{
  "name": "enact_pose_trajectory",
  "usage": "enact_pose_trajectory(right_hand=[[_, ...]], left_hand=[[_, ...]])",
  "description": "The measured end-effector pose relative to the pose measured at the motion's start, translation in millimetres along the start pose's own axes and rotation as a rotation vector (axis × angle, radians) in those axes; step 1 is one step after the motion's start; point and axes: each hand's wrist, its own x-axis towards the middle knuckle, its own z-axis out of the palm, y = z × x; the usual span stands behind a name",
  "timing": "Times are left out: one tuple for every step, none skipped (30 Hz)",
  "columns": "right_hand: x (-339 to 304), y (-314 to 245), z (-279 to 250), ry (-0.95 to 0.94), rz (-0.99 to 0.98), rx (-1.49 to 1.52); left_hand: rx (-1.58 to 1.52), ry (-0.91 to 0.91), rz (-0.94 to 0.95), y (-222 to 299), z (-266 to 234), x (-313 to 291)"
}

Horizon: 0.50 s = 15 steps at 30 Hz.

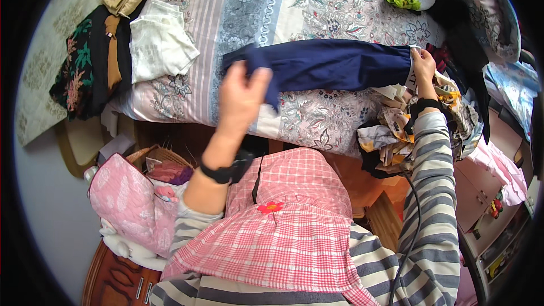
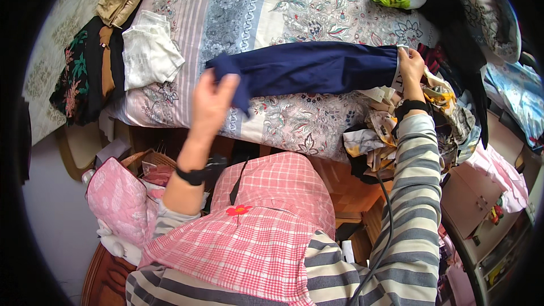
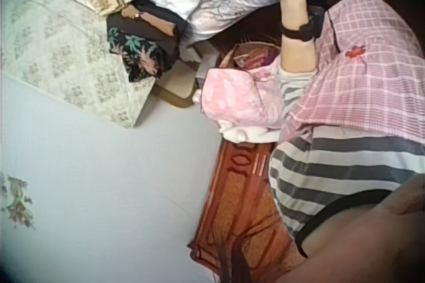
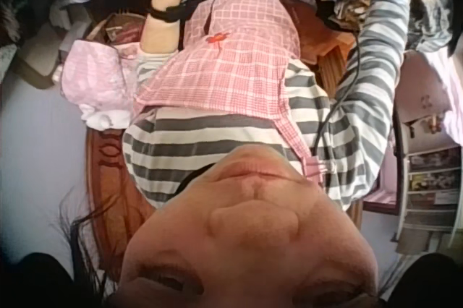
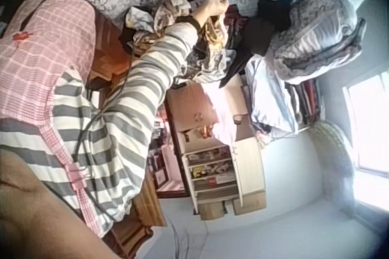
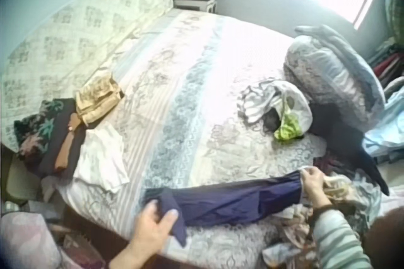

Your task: The person folds a floral dress, a pair of navy pants, a patterned shirt, a beige top, and a brown dress by hand on a bed.

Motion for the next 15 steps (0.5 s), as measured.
enact_pose_trajectory(right_hand=[[0,5,1,-0.012,0.004,-0.02],[1,9,0,-0.023,0.006,-0.039],[1,15,-2,-0.03,0.015,-0.002],[3,23,-3,-0.027,0.02,-0.007],[6,29,-4,-0.028,0.016,0.059],[9,40,-5,-0.026,0.014,0.124],[10,45,-4,-0.04,0.044,0.19],[8,45,-3,-0.043,0.047,0.193],[6,47,-5,-0.042,0.054,0.196],[6,40,-4,-0.047,0.05,0.208],[4,39,-6,-0.058,0.064,0.187],[0,33,-8,-0.057,0.069,0.186],[-6,25,-11,-0.088,0.089,0.28],[-11,16,-14,-0.115,0.108,0.373],[-16,8,-20,-0.151,0.15,0.452]], left_hand=[[0.021,-0.121,-0.166,9,22,-3],[0.049,-0.165,-0.071,13,39,-4],[0.145,-0.175,-0.055,11,43,-3],[0.242,-0.184,-0.039,6,46,-1],[0.283,-0.072,-0.029,-9,45,-1],[0.323,0.037,-0.016,-32,40,1],[0.409,0.112,0.003,-54,27,3],[0.565,0.211,0.014,-78,12,4],[0.671,0.283,-0.013,-94,2,3],[0.735,0.372,0.016,-127,-13,3],[0.618,0.322,-0.156,-141,-19,6],[0.501,0.27,-0.328,-148,-22,9],[0.501,0.26,-0.327,-145,-21,13],[0.402,0.223,-0.373,-143,-19,20],[0.298,0.182,-0.418,-141,-16,25]])
